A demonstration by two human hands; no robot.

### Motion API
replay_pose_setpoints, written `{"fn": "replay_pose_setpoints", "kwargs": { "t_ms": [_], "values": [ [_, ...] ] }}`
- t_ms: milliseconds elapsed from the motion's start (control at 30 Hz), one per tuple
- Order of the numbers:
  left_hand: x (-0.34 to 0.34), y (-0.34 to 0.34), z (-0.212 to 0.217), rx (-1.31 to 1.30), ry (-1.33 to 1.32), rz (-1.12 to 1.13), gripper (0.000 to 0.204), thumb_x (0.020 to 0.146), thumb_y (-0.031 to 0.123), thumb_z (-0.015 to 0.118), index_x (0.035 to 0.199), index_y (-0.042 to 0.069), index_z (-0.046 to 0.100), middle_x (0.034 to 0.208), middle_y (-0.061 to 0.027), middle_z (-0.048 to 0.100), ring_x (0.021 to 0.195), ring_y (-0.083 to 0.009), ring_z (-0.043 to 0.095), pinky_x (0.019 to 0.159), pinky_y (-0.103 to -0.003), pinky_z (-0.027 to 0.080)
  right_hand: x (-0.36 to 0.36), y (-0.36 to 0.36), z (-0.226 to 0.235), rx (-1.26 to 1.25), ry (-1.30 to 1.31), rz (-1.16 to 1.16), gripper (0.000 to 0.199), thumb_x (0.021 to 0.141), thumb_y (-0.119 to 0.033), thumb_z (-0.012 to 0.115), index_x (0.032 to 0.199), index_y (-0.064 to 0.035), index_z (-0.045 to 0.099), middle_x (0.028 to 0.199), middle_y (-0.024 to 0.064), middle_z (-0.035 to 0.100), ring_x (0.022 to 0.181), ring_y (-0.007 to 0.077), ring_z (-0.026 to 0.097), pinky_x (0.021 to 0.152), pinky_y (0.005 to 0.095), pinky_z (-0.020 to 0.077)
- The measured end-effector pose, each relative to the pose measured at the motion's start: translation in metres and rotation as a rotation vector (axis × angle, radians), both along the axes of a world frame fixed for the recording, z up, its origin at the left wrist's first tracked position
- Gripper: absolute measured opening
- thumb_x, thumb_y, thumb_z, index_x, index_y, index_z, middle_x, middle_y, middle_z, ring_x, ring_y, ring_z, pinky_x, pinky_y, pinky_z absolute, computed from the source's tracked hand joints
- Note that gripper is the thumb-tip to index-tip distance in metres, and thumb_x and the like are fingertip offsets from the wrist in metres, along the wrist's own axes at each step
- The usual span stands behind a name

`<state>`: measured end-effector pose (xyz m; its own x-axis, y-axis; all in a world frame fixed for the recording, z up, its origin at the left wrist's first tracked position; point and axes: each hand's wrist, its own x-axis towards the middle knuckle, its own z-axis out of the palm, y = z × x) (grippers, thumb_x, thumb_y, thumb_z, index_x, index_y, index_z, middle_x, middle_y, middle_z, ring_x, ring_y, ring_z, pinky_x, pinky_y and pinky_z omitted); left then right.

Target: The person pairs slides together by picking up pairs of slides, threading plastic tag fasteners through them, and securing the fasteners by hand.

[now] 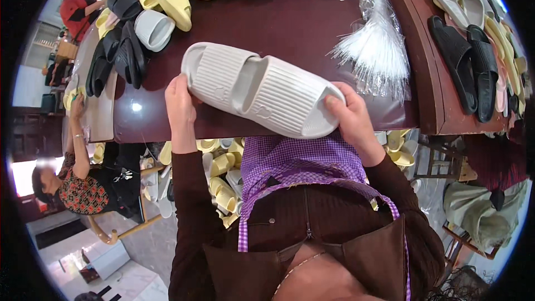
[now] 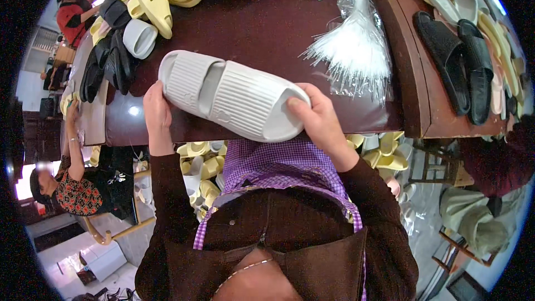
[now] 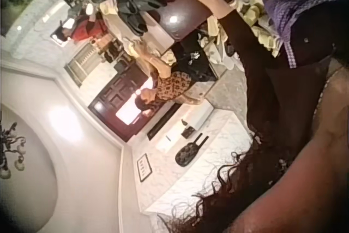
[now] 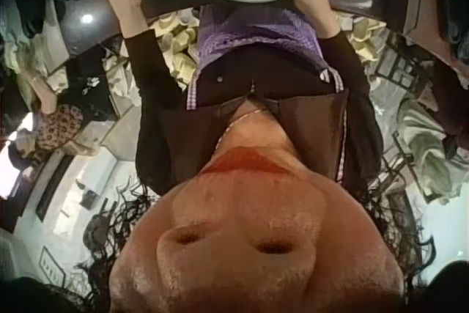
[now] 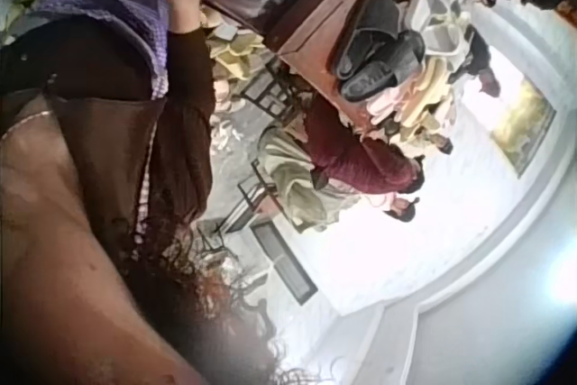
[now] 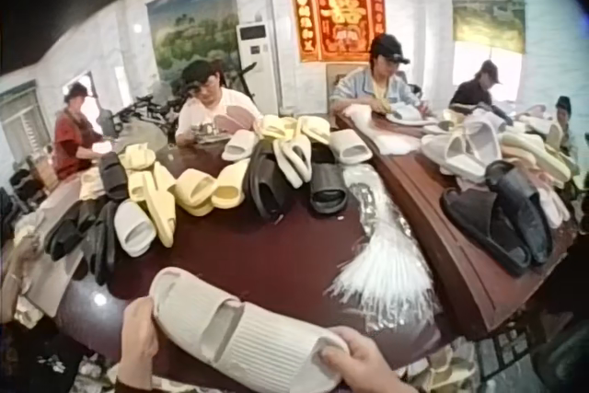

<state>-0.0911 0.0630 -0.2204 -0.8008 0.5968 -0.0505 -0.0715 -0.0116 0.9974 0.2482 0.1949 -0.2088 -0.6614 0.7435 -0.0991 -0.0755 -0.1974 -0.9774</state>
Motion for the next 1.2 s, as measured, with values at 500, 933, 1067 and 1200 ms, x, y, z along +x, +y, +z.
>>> {"fn": "replay_pose_setpoints", "kwargs": {
  "t_ms": [500,933,1067,1200],
  "values": [
    [-0.109,-0.078,0.042,-0.097,0.355,0.414,0.033,0.092,0.025,0.05,0.098,-0.006,0.061,0.094,-0.0115,0.063,0.087,-0.017,0.057,0.079,-0.031,0.045,0.079,0.058,0.055,0.262,-0.171,-0.016,0.034,0.08,-0.02,0.069,0.108,-0.0008,0.062,0.099,0.0038,0.065,0.088,0.0118,0.06,0.082,0.0261,0.0467],
    [-0.078,0.077,0.089,-0.22,0.53,-0.137,0.035,0.094,0.025,0.052,0.113,-0.003,0.059,0.102,-0.0083,0.062,0.095,-0.0168,0.057,0.085,-0.028,0.044,-0.097,0.157,0.147,1.299,-0.214,0.011,0.021,0.078,-0.015,0.067,0.092,0.0003,0.065,0.078,0.0143,0.065,0.074,0.021,0.063,0.067,0.0336,0.0491],
    [-0.024,0.066,0.076,-0.151,0.893,0.031,0.034,0.094,0.022,0.054,0.115,-0.004,0.058,0.102,-0.009,0.063,0.097,-0.0174,0.058,0.085,-0.028,0.045,-0.068,0.159,0.14,1.276,0.055,-0.174,0.016,0.079,-0.013,0.065,0.086,0.0011,0.064,0.073,0.0133,0.065,0.068,0.0204,0.062,0.063,0.0337,0.0484],
    [0.036,0.038,0.064,-0.105,0.922,-0.074,0.03,0.09,0.014,0.059,0.114,-0.003,0.058,0.107,-0.0108,0.061,0.1,-0.0193,0.057,0.087,-0.031,0.045,0.023,0.133,0.123,1.027,-0.213,-0.072,0.012,0.081,-0.01,0.063,0.084,0.0023,0.063,0.074,0.0128,0.066,0.07,0.0189,0.063,0.064,0.0303,0.0488]
  ]
}}
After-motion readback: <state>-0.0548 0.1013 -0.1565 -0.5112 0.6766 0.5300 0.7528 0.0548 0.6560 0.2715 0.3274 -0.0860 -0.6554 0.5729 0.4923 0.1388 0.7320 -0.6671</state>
